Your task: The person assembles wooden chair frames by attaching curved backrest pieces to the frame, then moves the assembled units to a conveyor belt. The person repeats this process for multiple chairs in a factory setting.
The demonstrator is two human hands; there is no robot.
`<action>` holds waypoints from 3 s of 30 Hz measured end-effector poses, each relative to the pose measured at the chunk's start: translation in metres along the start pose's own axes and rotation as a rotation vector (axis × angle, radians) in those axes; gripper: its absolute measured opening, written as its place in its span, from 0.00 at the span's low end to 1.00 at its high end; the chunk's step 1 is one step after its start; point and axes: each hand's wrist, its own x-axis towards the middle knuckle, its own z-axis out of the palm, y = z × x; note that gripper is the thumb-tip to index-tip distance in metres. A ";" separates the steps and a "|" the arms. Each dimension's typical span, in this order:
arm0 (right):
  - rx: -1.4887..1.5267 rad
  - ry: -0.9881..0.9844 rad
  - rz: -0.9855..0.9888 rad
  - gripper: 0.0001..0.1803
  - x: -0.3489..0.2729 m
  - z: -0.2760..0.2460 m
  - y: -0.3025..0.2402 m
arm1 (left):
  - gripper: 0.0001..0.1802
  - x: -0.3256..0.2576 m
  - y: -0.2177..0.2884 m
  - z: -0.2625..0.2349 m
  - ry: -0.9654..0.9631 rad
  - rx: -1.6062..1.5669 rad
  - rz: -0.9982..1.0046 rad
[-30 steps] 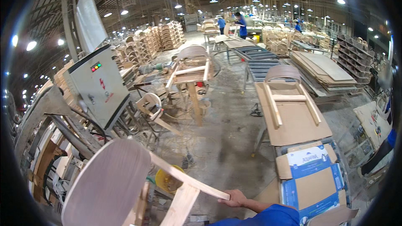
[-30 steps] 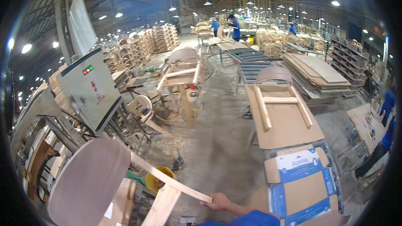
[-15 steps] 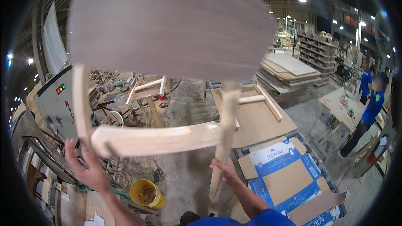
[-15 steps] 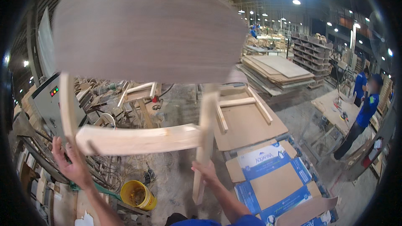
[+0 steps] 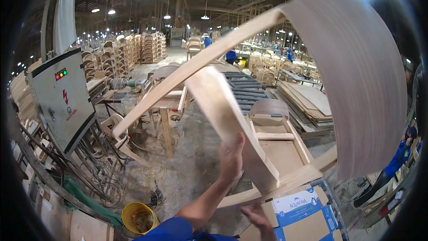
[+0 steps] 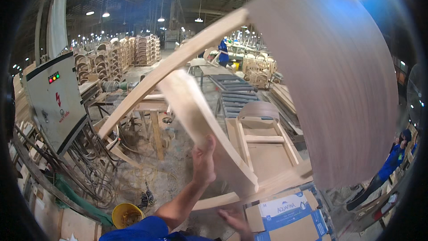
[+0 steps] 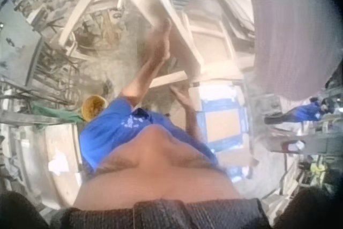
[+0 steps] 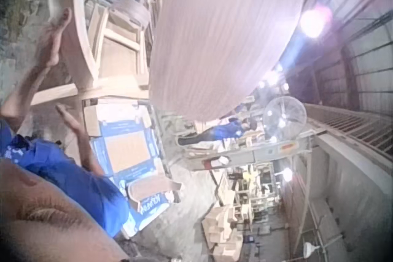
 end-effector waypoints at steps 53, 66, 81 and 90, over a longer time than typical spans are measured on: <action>1.759 -3.759 1.512 0.20 0.246 -0.201 -0.175 | 0.38 0.274 -0.720 -0.025 -1.260 1.152 -0.893; 1.815 -3.799 1.092 0.21 0.295 -0.244 -0.164 | 0.44 0.299 -0.765 -0.068 -1.331 1.194 -0.896; 1.946 -3.715 0.926 0.19 0.284 -0.252 -0.169 | 0.33 0.325 -0.611 -0.161 -1.906 0.625 -0.112; 1.959 -3.726 1.074 0.15 0.289 -0.253 -0.177 | 0.12 0.298 -0.621 -0.190 -2.184 0.573 0.294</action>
